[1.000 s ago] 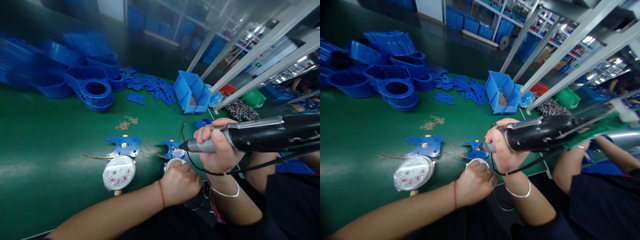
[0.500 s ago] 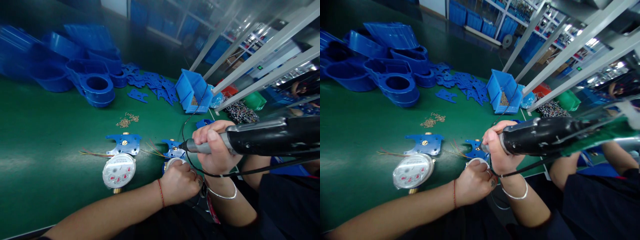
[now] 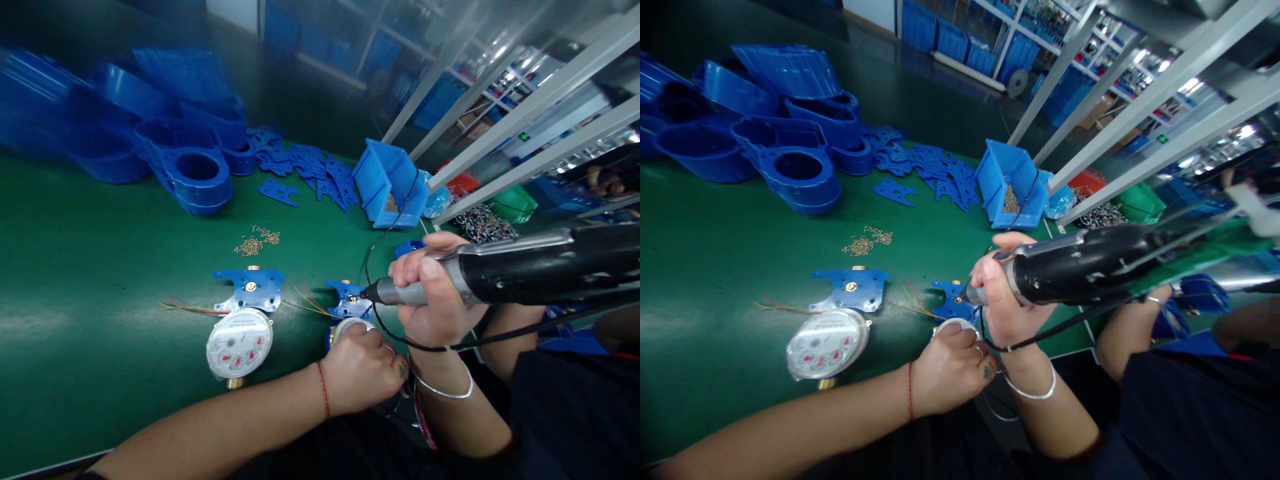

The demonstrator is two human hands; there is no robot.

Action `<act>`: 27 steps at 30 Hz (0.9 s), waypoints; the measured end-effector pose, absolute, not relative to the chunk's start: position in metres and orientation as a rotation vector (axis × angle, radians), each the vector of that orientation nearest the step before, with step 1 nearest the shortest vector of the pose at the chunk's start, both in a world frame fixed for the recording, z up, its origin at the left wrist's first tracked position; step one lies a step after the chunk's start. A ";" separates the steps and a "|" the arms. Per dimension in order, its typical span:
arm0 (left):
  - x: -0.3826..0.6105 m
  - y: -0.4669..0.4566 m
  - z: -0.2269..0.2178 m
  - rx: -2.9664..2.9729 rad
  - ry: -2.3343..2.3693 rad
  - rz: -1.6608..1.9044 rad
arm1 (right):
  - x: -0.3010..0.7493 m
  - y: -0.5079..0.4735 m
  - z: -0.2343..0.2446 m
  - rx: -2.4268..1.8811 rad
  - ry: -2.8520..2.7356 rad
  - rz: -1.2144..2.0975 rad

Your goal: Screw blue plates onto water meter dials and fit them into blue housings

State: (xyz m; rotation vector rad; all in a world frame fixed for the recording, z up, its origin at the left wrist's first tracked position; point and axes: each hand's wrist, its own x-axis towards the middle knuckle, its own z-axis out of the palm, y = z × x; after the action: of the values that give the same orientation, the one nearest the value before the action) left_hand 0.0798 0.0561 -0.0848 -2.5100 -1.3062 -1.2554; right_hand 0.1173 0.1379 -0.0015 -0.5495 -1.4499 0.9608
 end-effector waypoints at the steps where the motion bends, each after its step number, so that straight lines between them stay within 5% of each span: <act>1: 0.080 0.056 -0.085 -2.485 -1.307 -1.285 | 0.117 0.137 -0.001 -0.543 -1.454 0.979; 27: 0.082 0.050 -0.074 -2.687 -1.473 -1.202 | 0.138 0.151 0.015 -0.070 -1.740 1.377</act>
State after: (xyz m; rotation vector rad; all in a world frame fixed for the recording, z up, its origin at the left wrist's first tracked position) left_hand 0.0822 0.0503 -0.0743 -2.6873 -1.4726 -1.2017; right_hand 0.1378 0.1512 0.0147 -0.0702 -1.7403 1.3765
